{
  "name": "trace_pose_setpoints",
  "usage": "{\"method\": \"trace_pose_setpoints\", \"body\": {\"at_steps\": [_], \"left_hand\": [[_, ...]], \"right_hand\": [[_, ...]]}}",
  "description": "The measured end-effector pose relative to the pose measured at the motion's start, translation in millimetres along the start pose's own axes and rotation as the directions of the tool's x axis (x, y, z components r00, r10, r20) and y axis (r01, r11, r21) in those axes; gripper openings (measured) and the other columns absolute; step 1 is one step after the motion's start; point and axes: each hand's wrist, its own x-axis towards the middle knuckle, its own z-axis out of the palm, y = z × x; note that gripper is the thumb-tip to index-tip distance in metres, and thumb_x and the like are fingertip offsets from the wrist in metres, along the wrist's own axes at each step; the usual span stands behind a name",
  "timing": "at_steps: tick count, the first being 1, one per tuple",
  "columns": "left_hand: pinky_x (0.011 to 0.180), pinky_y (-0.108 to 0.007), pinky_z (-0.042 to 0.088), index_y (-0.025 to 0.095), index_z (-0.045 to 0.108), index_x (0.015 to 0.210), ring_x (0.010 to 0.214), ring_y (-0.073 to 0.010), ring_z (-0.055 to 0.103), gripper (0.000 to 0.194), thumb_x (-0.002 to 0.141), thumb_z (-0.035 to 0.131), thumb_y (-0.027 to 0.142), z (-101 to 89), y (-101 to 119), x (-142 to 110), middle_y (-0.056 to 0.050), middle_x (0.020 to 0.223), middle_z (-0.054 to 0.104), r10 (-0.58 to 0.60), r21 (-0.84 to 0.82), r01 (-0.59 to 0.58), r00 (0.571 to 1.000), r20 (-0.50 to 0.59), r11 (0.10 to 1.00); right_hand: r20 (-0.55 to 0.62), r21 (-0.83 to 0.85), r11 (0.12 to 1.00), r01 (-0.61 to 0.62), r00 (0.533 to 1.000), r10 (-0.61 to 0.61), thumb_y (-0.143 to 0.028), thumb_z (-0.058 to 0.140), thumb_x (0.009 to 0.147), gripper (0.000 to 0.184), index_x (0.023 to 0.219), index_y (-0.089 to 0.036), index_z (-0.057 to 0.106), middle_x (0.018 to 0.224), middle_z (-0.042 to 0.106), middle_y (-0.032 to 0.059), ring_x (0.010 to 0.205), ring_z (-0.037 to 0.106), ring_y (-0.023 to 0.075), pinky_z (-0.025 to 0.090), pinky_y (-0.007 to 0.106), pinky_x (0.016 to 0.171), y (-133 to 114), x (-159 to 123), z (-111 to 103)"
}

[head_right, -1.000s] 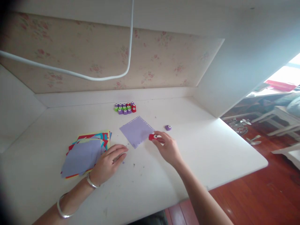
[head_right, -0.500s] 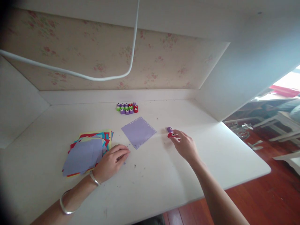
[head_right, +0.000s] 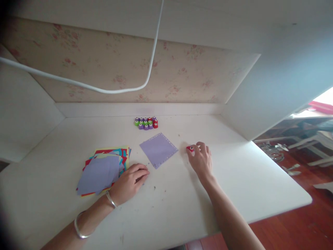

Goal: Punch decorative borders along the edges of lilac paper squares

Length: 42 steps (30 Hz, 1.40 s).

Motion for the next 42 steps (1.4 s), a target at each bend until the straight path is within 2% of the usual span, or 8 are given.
{"method": "trace_pose_setpoints", "body": {"at_steps": [4,8,11,14,27,34,37,42], "left_hand": [[0.090,-0.034,0.053,0.019,0.070,0.097,0.095,-0.0175,0.061,0.016,0.093,0.055,0.014,-0.7,1.6,0.1,-0.005,0.100,0.066,-0.005,0.006,0.004,1.000,0.019,1.000],[0.089,-0.035,0.052,0.019,0.070,0.094,0.096,-0.0187,0.060,0.018,0.094,0.053,0.013,-0.8,3.4,-1.5,-0.006,0.098,0.065,0.053,0.065,-0.056,0.997,0.048,0.996],[0.091,-0.036,0.052,0.018,0.069,0.096,0.099,-0.0199,0.058,0.019,0.094,0.052,0.011,-0.9,4.4,-3.2,-0.007,0.101,0.064,0.080,0.112,-0.087,0.994,0.068,0.990],[0.092,-0.037,0.051,0.018,0.068,0.097,0.101,-0.0203,0.058,0.019,0.095,0.051,0.011,-1.3,5.1,-4.6,-0.007,0.102,0.063,0.072,0.134,-0.083,0.994,0.084,0.987],[0.092,-0.035,0.051,0.018,0.068,0.098,0.102,-0.0189,0.057,0.017,0.094,0.053,0.011,1.0,2.5,-5.9,-0.005,0.102,0.063,0.052,0.129,-0.064,0.994,0.092,0.990],[0.092,-0.033,0.051,0.018,0.069,0.098,0.101,-0.0183,0.058,0.017,0.093,0.054,0.011,0.5,4.2,-5.7,-0.005,0.102,0.063,0.039,0.119,-0.049,0.995,0.090,0.992],[0.092,-0.033,0.051,0.018,0.069,0.098,0.100,-0.0183,0.058,0.017,0.094,0.054,0.011,0.2,4.4,-4.9,-0.005,0.102,0.063,0.032,0.117,-0.042,0.995,0.093,0.992],[0.092,-0.034,0.050,0.018,0.070,0.099,0.100,-0.0190,0.059,0.018,0.094,0.053,0.013,0.6,4.7,-4.0,-0.006,0.102,0.064,0.016,0.079,-0.023,0.997,0.080,0.997]], "right_hand": [[0.006,-0.017,1.000,-0.015,1.000,0.016,-0.038,0.055,0.091,0.025,0.101,-0.020,0.069,0.111,0.064,0.0124,0.096,0.059,0.0274,0.049,0.043,0.083,-3.6,1.2,-5.5],[0.044,0.058,0.986,0.156,0.986,-0.158,-0.032,0.054,0.095,0.027,0.115,-0.019,0.065,0.120,0.064,0.0137,0.112,0.056,0.0305,0.046,0.049,0.095,-36.6,-0.3,-18.4],[0.192,0.309,0.905,0.292,0.913,-0.360,-0.035,0.056,0.095,0.034,0.124,-0.019,0.062,0.127,0.064,0.0120,0.118,0.057,0.0267,0.049,0.045,0.098,-66.5,-4.0,-16.5],[0.262,0.397,0.866,0.304,0.867,-0.424,-0.035,0.057,0.095,0.033,0.124,-0.020,0.064,0.128,0.065,0.0104,0.119,0.058,0.0262,0.048,0.045,0.101,-83.7,-6.5,-6.2],[0.258,0.269,0.945,0.186,0.931,-0.257,-0.040,0.057,0.094,0.028,0.110,-0.023,0.072,0.116,0.071,0.0079,0.107,0.064,0.0291,0.052,0.047,0.093,-90.8,-15.8,-4.1],[0.238,0.387,0.868,0.310,0.876,-0.419,-0.040,0.057,0.094,0.043,0.134,-0.023,0.057,0.139,0.058,0.0101,0.131,0.050,0.0318,0.035,0.060,0.111,-88.8,-19.4,-1.5],[0.235,0.468,0.805,0.365,0.827,-0.511,-0.031,0.055,0.097,0.037,0.133,-0.024,0.058,0.131,0.065,0.0069,0.121,0.060,0.0250,0.042,0.050,0.110,-93.3,-12.9,-1.6],[0.126,0.460,0.762,0.455,0.817,-0.563,-0.023,0.055,0.097,0.024,0.117,-0.023,0.068,0.112,0.073,0.0056,0.102,0.068,0.0221,0.052,0.042,0.098,-96.9,-10.2,-2.4]]}}
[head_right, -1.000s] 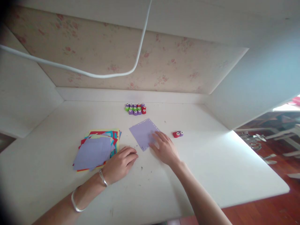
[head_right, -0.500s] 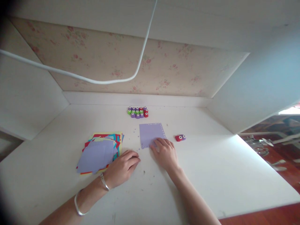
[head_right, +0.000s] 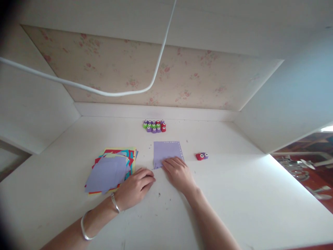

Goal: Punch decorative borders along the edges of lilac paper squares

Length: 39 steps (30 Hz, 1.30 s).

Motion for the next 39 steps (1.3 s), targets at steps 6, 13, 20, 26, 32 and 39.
{"method": "trace_pose_setpoints", "body": {"at_steps": [6,13,20,26,32,39], "left_hand": [[0.090,-0.032,0.050,0.018,0.070,0.100,0.096,-0.0175,0.063,0.020,0.096,0.050,0.021,-5.0,-2.4,6.7,-0.007,0.103,0.066,-0.222,-0.275,0.188,0.970,-0.098,0.943],[0.085,-0.033,0.054,0.019,0.069,0.108,0.096,-0.0220,0.067,0.041,0.088,0.057,0.053,-8.2,-11.2,18.3,-0.007,0.103,0.072,-0.542,-0.731,0.457,0.828,0.143,0.506],[0.089,-0.032,0.050,0.018,0.071,0.096,0.095,-0.0218,0.066,0.040,0.076,0.068,0.052,-12.3,-11.1,21.8,-0.004,0.097,0.073,-0.525,-0.774,0.506,0.807,0.269,0.382],[0.086,-0.031,0.050,0.017,0.071,0.092,0.090,-0.0203,0.066,0.037,0.076,0.068,0.051,-11.2,-12.6,20.9,-0.003,0.091,0.072,-0.555,-0.753,0.531,0.787,0.268,0.389],[0.085,-0.030,0.051,0.018,0.072,0.095,0.091,-0.0190,0.066,0.039,0.076,0.070,0.053,-9.6,-13.9,22.0,-0.003,0.094,0.072,-0.566,-0.784,0.527,0.774,0.284,0.327],[0.083,-0.031,0.051,0.017,0.069,0.085,0.082,-0.0176,0.064,0.030,0.075,0.068,0.045,-12.6,-11.2,23.0,-0.002,0.084,0.069,-0.580,-0.769,0.530,0.771,0.262,0.357]], "right_hand": [[-0.122,0.058,0.997,-0.046,0.991,0.052,-0.015,0.051,0.097,0.027,0.119,-0.021,0.065,0.111,0.073,0.0058,0.099,0.070,0.0194,0.048,0.042,0.105,0.2,-8.1,5.0],[-0.164,0.071,0.996,0.043,0.986,-0.031,-0.011,0.052,0.095,0.034,0.126,-0.021,0.060,0.117,0.071,0.0069,0.108,0.067,0.0198,0.045,0.046,0.109,-13.5,-3.9,3.9],[-0.146,0.022,0.989,0.146,0.979,-0.141,-0.008,0.053,0.093,0.035,0.125,-0.019,0.061,0.115,0.073,0.0075,0.108,0.067,0.0198,0.043,0.047,0.110,-23.8,0.1,-0.8],[-0.129,0.021,0.991,0.136,0.983,-0.132,-0.009,0.053,0.094,0.035,0.126,-0.019,0.062,0.116,0.073,0.0076,0.109,0.067,0.0199,0.042,0.047,0.112,-24.5,-0.8,-2.7],[-0.125,0.027,0.990,0.139,0.983,-0.135,-0.010,0.052,0.094,0.036,0.126,-0.021,0.063,0.114,0.073,0.0075,0.108,0.068,0.0197,0.041,0.047,0.112,-27.5,1.6,-5.2],[-0.148,0.007,0.989,0.147,0.978,-0.144,-0.010,0.054,0.094,0.032,0.123,-0.020,0.065,0.113,0.074,0.0063,0.105,0.069,0.0195,0.043,0.047,0.111,-28.3,2.7,-6.0]]}}
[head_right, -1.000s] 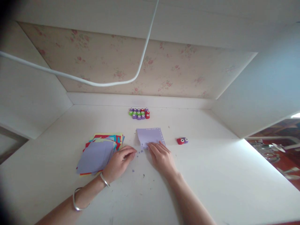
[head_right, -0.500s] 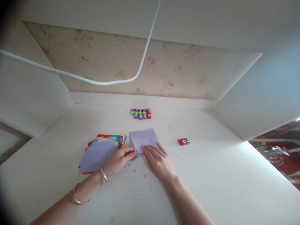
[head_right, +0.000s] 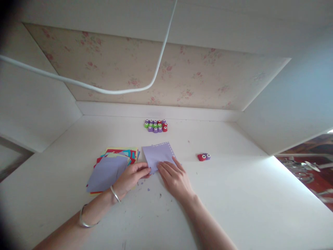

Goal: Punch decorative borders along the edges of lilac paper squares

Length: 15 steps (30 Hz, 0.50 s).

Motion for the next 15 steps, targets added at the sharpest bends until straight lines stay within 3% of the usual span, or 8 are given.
{"method": "trace_pose_setpoints", "body": {"at_steps": [15], "left_hand": [[0.082,-0.030,0.049,0.017,0.068,0.084,0.082,-0.0172,0.062,0.032,0.074,0.069,0.047,-2.4,6.2,-3.7,-0.002,0.082,0.068,-0.017,0.027,0.016,0.999,0.051,1.000]], "right_hand": [[0.001,0.016,0.999,-0.032,0.999,0.032,-0.012,0.055,0.093,0.034,0.124,-0.022,0.064,0.113,0.074,0.0059,0.104,0.069,0.0190,0.043,0.046,0.111,-0.1,-1.3,-0.1]]}}
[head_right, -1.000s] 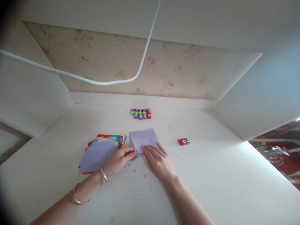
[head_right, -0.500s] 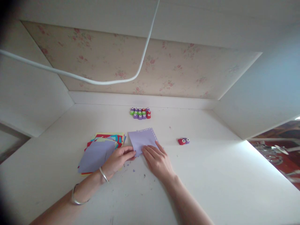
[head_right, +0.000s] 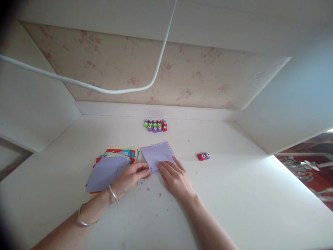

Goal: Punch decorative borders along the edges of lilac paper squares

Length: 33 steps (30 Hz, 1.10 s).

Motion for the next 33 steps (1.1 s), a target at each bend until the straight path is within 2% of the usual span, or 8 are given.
{"method": "trace_pose_setpoints", "body": {"at_steps": [4,9,16,23,27,33], "left_hand": [[0.083,-0.030,0.051,0.016,0.068,0.079,0.082,-0.0172,0.063,0.034,0.073,0.069,0.050,2.3,1.6,0.8,-0.002,0.081,0.068,-0.016,-0.060,0.015,1.000,-0.010,0.998],[0.079,-0.029,0.051,0.018,0.069,0.077,0.078,-0.0163,0.062,0.029,0.075,0.066,0.047,2.5,-3.6,3.4,0.000,0.078,0.067,0.004,0.003,-0.004,1.000,-0.018,1.000],[0.077,-0.029,0.050,0.017,0.068,0.075,0.075,-0.0158,0.062,0.027,0.074,0.066,0.045,2.7,-2.6,2.6,0.000,0.073,0.066,0.005,-0.006,-0.005,0.999,-0.033,1.000],[0.076,-0.028,0.049,0.017,0.066,0.078,0.077,-0.0164,0.063,0.037,0.076,0.067,0.053,-1.4,-1.8,0.6,-0.002,0.075,0.067,0.017,0.055,-0.017,1.000,0.008,0.998],[0.078,-0.027,0.048,0.017,0.068,0.085,0.080,-0.0166,0.063,0.036,0.076,0.069,0.052,-3.6,-2.0,-0.4,-0.001,0.080,0.067,0.035,0.041,-0.037,0.997,0.062,0.998],[0.077,-0.027,0.048,0.017,0.067,0.084,0.078,-0.0165,0.061,0.035,0.078,0.066,0.051,-3.3,-1.7,0.7,-0.001,0.077,0.066,0.051,0.057,-0.054,0.997,0.065,0.997]], "right_hand": [[0.015,-0.008,1.000,0.027,1.000,-0.027,-0.011,0.054,0.093,0.036,0.125,-0.023,0.064,0.112,0.074,0.0059,0.103,0.069,0.0194,0.043,0.047,0.111,-0.7,1.0,-1.1],[0.027,-0.017,0.999,0.039,0.999,-0.039,-0.010,0.053,0.093,0.036,0.125,-0.022,0.064,0.112,0.074,0.0056,0.104,0.069,0.0194,0.042,0.048,0.112,-1.2,0.9,-1.3],[0.029,-0.003,0.999,0.033,0.999,-0.033,-0.011,0.053,0.093,0.037,0.126,-0.023,0.064,0.112,0.074,0.0054,0.104,0.069,0.0190,0.042,0.047,0.112,-0.4,-0.3,-0.4],[0.010,0.002,1.000,0.014,1.000,-0.014,-0.010,0.054,0.093,0.035,0.124,-0.023,0.065,0.112,0.074,0.0051,0.103,0.069,0.0187,0.041,0.046,0.112,2.5,-2.7,0.0],[0.007,0.012,1.000,-0.009,1.000,0.009,-0.012,0.054,0.094,0.032,0.121,-0.022,0.065,0.111,0.075,0.0047,0.102,0.069,0.0183,0.041,0.045,0.112,2.7,-2.7,-0.5],[0.036,0.047,0.998,-0.044,0.998,0.043,-0.017,0.054,0.095,0.029,0.123,-0.023,0.064,0.113,0.074,0.0053,0.105,0.068,0.0182,0.043,0.044,0.110,-0.3,-1.7,-3.1]]}}
